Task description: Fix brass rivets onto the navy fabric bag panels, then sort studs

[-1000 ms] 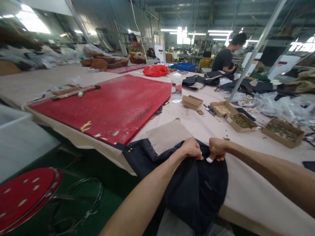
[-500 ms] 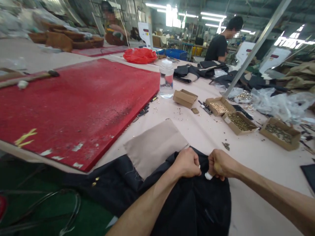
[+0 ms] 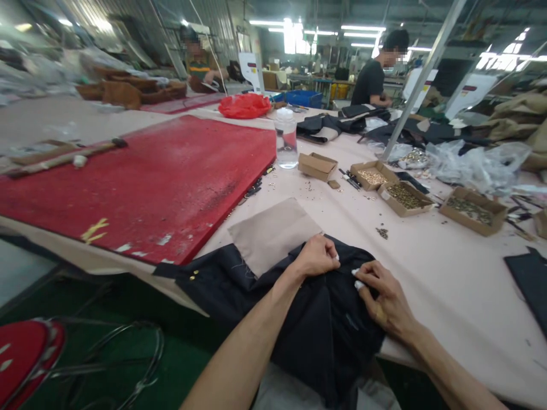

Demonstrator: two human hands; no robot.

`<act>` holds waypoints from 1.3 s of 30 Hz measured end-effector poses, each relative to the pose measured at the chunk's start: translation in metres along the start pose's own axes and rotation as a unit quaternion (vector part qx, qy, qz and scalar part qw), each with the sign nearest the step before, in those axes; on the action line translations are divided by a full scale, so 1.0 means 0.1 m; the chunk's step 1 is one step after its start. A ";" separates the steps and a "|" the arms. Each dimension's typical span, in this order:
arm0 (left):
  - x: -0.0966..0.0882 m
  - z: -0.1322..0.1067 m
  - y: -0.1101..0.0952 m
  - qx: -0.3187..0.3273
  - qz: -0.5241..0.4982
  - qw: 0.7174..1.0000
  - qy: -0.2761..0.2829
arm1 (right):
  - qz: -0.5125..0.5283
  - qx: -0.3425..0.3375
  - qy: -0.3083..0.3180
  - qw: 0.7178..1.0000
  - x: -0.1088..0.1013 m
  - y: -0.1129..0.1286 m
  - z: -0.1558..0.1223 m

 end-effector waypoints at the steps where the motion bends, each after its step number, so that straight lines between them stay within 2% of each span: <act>1: -0.02 -0.03 -0.02 0.001 -0.005 1.000 -0.025 | 0.004 -0.004 -0.004 1.000 -0.02 0.01 -0.01; 3: -0.08 -0.10 -0.10 0.005 -0.005 0.996 -0.091 | 0.007 -0.009 -0.010 1.000 -0.06 0.03 -0.03; 5: -0.13 -0.21 -0.25 0.025 0.039 0.986 -0.159 | -0.001 -0.007 -0.016 1.000 -0.10 0.05 -0.04; 7: -0.12 -0.32 -0.49 0.059 0.141 0.968 -0.198 | -0.009 -0.005 -0.015 1.000 -0.11 0.06 -0.05; 9: -0.01 -0.37 -0.69 0.075 0.266 0.939 -0.203 | -0.013 -0.009 -0.014 1.000 -0.12 0.08 -0.07; 12: 0.15 -0.36 -0.74 0.008 0.384 0.904 -0.188 | -0.019 -0.022 -0.016 0.999 -0.11 0.09 -0.11; 15: 0.19 -0.33 -0.62 -0.101 0.399 0.890 -0.197 | -0.022 -0.028 -0.019 0.999 -0.08 0.07 -0.13; 18: 0.13 -0.27 -0.58 -0.162 0.405 0.877 -0.202 | -0.016 -0.028 -0.019 0.999 -0.06 0.03 -0.14; 21: -0.09 -0.10 -0.55 -0.198 0.397 0.879 -0.174 | -0.010 -0.035 -0.026 0.999 -0.06 0.00 -0.14; 23: -0.39 0.01 -0.48 -0.213 0.366 0.888 -0.181 | -0.005 -0.038 -0.030 0.999 -0.06 -0.02 -0.15; 25: -0.82 0.03 -0.36 -0.239 0.326 0.882 -0.243 | 0.001 -0.038 -0.032 0.999 -0.06 -0.03 -0.15; 27: -1.24 -0.04 -0.19 -0.272 0.283 0.860 -0.325 | 0.007 -0.036 -0.036 0.999 -0.05 -0.04 -0.15; 30: -1.64 -0.12 0.14 -0.304 0.224 0.845 -0.378 | 0.015 -0.035 -0.044 0.998 -0.04 -0.05 -0.13; 32: -1.74 -0.11 0.34 -0.306 0.202 0.852 -0.374 | 0.018 -0.034 -0.045 0.998 -0.02 -0.06 -0.12; 34: -1.77 -0.06 0.48 -0.294 0.196 0.862 -0.363 | 0.021 -0.030 -0.046 0.998 -0.01 -0.07 -0.10; 39: -1.80 0.00 0.70 -0.254 0.190 0.872 -0.371 | 0.027 -0.018 -0.037 0.999 0.03 -0.09 -0.08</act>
Point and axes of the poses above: each hand's wrist, its own z-axis towards the middle knuckle, its own x-axis out of the palm, y = z × x, the point moved 8 cm from there along z, towards the middle knuckle, and after that the axes turned 12 degrees about y, right-handed, at the moved point
